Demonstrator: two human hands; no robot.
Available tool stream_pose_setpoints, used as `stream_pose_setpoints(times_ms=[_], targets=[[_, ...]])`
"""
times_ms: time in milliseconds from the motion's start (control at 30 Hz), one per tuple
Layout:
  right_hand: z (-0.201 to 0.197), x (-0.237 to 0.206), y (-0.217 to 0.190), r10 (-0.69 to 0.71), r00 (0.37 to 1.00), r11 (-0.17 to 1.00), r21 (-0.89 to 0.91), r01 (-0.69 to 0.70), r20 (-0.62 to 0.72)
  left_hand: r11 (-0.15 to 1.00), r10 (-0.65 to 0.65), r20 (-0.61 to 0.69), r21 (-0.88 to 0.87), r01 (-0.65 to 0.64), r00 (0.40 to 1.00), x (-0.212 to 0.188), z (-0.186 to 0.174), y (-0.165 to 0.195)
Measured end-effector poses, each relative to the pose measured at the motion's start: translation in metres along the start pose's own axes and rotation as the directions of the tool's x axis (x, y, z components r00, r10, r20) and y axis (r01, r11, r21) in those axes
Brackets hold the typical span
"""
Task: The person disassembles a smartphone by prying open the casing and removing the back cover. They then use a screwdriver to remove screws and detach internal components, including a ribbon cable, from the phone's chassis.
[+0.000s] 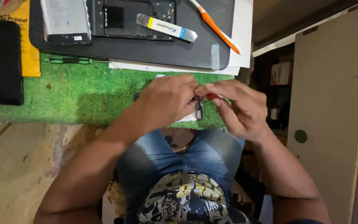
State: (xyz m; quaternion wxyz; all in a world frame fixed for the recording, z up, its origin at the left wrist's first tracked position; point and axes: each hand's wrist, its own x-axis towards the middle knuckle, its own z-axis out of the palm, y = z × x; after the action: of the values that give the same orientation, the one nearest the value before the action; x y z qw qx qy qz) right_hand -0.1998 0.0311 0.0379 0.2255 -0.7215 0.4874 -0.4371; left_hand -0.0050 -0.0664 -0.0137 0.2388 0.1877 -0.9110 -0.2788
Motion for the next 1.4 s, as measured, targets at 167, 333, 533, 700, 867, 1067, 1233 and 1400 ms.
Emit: stream_pose_setpoints(times_ms=[167,333,533,700,867,1067,1233,1400], targets=[[0.001,-0.001,0.002,-0.121,0.991,0.989,-0.093,0.116,-0.048,0.998,-0.064,0.098,-0.007,0.065,0.993,0.004,0.001,0.004],[0.001,-0.003,0.002,-0.086,0.992,0.990,-0.123,0.075,-0.088,0.998,-0.052,0.076,0.028,0.050,0.996,0.008,0.005,0.006],[0.000,-0.003,-0.005,-0.039,0.998,0.997,-0.062,0.036,-0.045,0.995,-0.071,0.113,0.074,0.063,0.991,0.009,0.013,0.005],[0.011,-0.008,-0.001,-0.107,0.980,0.984,-0.162,0.080,-0.166,0.999,0.028,-0.094,0.027,-0.026,0.995,-0.002,0.011,0.008],[0.010,-0.008,-0.006,-0.031,0.985,0.998,-0.068,0.020,-0.172,0.988,0.134,-0.154,0.102,-0.119,0.979,-0.002,0.010,0.008],[0.012,-0.002,-0.012,-0.139,0.979,0.975,-0.193,0.109,-0.147,0.982,0.091,-0.088,0.173,-0.075,0.992,-0.002,0.009,0.009],[0.016,-0.008,-0.005,-0.139,0.969,0.975,-0.197,0.098,-0.205,0.995,0.054,-0.069,0.090,-0.048,0.996,0.001,0.005,0.013],[0.012,-0.015,-0.003,-0.114,0.975,0.982,-0.168,0.082,-0.189,0.988,0.072,-0.031,0.139,-0.067,0.997,0.004,0.002,0.014]])
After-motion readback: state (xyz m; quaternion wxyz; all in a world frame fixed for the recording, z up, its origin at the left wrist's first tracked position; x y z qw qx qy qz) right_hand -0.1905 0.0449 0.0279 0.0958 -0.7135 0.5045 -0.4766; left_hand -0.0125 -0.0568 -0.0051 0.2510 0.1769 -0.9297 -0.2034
